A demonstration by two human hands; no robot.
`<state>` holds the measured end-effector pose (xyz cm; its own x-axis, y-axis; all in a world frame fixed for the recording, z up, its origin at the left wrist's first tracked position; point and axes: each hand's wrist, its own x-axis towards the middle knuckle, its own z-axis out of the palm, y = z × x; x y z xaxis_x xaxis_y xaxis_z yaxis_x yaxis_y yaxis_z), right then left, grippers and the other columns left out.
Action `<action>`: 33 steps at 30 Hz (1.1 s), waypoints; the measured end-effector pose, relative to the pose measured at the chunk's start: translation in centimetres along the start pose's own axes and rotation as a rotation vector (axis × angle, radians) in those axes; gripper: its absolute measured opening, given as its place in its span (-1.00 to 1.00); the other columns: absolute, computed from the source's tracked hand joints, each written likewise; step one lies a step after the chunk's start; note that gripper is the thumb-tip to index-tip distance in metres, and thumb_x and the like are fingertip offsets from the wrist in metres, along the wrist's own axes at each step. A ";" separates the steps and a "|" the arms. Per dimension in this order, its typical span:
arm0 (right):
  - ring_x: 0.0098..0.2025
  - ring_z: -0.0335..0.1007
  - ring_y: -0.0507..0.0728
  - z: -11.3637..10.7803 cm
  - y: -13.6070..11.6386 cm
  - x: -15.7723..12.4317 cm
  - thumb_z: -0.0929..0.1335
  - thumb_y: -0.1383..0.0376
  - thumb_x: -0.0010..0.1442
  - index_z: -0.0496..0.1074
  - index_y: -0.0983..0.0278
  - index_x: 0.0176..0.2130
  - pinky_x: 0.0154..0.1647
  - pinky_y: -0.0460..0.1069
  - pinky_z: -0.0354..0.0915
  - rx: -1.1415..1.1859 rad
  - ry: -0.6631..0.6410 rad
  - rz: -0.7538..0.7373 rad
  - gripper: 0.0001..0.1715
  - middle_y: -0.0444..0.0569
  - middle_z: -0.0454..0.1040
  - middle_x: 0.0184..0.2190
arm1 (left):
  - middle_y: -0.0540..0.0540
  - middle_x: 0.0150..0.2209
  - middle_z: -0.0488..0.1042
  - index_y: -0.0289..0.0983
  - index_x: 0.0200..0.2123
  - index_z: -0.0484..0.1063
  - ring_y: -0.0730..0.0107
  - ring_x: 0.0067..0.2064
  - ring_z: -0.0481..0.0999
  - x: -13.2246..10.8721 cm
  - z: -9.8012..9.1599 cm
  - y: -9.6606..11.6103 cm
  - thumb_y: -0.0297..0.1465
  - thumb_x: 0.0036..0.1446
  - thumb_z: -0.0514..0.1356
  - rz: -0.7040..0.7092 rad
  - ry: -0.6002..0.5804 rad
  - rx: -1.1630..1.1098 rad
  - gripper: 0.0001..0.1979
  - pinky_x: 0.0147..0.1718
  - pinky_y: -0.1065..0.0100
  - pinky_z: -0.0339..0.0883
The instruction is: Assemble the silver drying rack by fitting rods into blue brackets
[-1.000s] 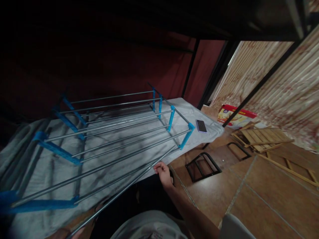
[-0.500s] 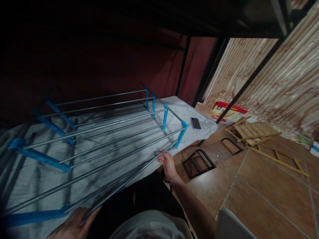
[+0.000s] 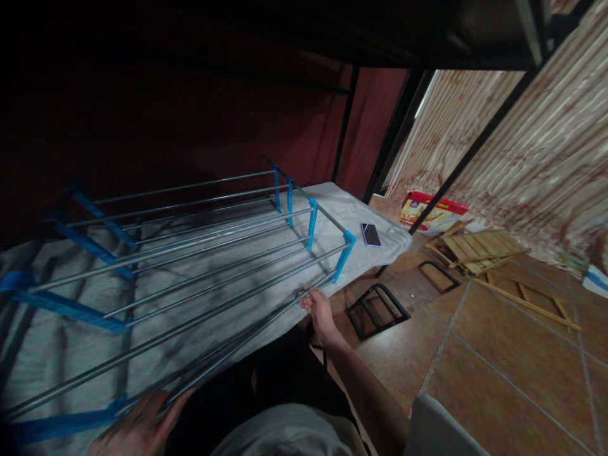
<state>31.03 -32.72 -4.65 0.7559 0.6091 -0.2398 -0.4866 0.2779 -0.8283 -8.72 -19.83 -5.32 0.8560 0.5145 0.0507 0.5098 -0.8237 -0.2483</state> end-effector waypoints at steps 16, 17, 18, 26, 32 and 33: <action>-0.41 0.45 0.03 -0.1 -0.5 0.1 0.46 0.12 0.07 0.47 0.28 -0.22 -0.36 -0.09 0.38 0.052 -0.049 0.078 -0.66 -0.15 0.47 -0.48 | -0.12 -0.22 0.55 -0.03 0.01 0.53 0.16 -0.27 0.53 2.6 -2.4 -0.1 -0.47 0.27 -0.06 -0.050 0.188 -0.124 -0.56 -0.37 0.24 0.31; -0.40 0.46 0.03 -0.1 -0.4 -0.1 0.47 0.13 0.06 0.46 0.28 -0.23 -0.35 -0.09 0.38 0.055 -0.059 0.102 -0.67 -0.16 0.46 -0.49 | -0.14 -0.25 0.55 -0.08 -0.05 0.55 0.16 -0.28 0.52 3.0 -3.0 0.2 -0.40 0.31 -0.06 -0.093 0.203 -0.159 -0.61 -0.35 0.24 0.31; -0.39 0.46 0.03 -0.2 -0.3 -0.3 0.47 0.14 0.05 0.46 0.27 -0.25 -0.34 -0.09 0.39 0.055 -0.067 0.129 -0.70 -0.16 0.47 -0.49 | -0.15 -0.29 0.54 -0.15 -0.15 0.57 0.17 -0.31 0.51 3.3 -3.5 0.6 -0.31 0.33 -0.04 -0.140 0.220 -0.190 -0.64 -0.35 0.24 0.31; -0.26 0.49 0.07 -0.2 1.4 -2.4 0.47 0.10 0.04 0.50 0.23 -0.25 -0.20 -0.04 0.41 -0.145 -0.264 0.393 -0.69 -0.04 0.58 -0.27 | -0.14 -0.33 0.53 -0.27 -0.27 0.48 0.21 -0.26 0.49 5.1 -5.3 2.9 -0.22 0.37 0.01 -0.273 0.262 -0.272 -0.67 -0.22 0.22 0.24; -0.17 0.50 0.14 2.0 0.6 -5.3 0.47 0.12 0.07 0.53 0.23 -0.18 -0.13 0.02 0.38 -0.376 -0.489 0.366 -0.67 0.02 0.58 -0.18 | -0.13 -0.29 0.51 -0.27 -0.16 0.46 0.21 -0.20 0.46 5.1 -6.1 3.9 -0.27 0.38 0.00 -0.296 0.247 -0.310 -0.71 -0.17 0.20 0.21; -0.17 0.49 0.15 2.5 0.3 -5.8 0.45 0.11 0.09 0.53 0.22 -0.17 -0.11 0.03 0.37 -0.419 -0.513 0.317 -0.68 0.02 0.57 -0.18 | -0.13 -0.28 0.51 -0.27 -0.15 0.45 0.20 -0.19 0.45 5.0 -6.3 4.0 -0.27 0.38 -0.01 -0.296 0.237 -0.315 -0.71 -0.17 0.20 0.21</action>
<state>25.43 -34.31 -2.25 0.2565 0.9127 -0.3182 -0.3619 -0.2146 -0.9072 -1.84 -22.01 0.03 0.6476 0.6993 0.3027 0.7042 -0.7009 0.1128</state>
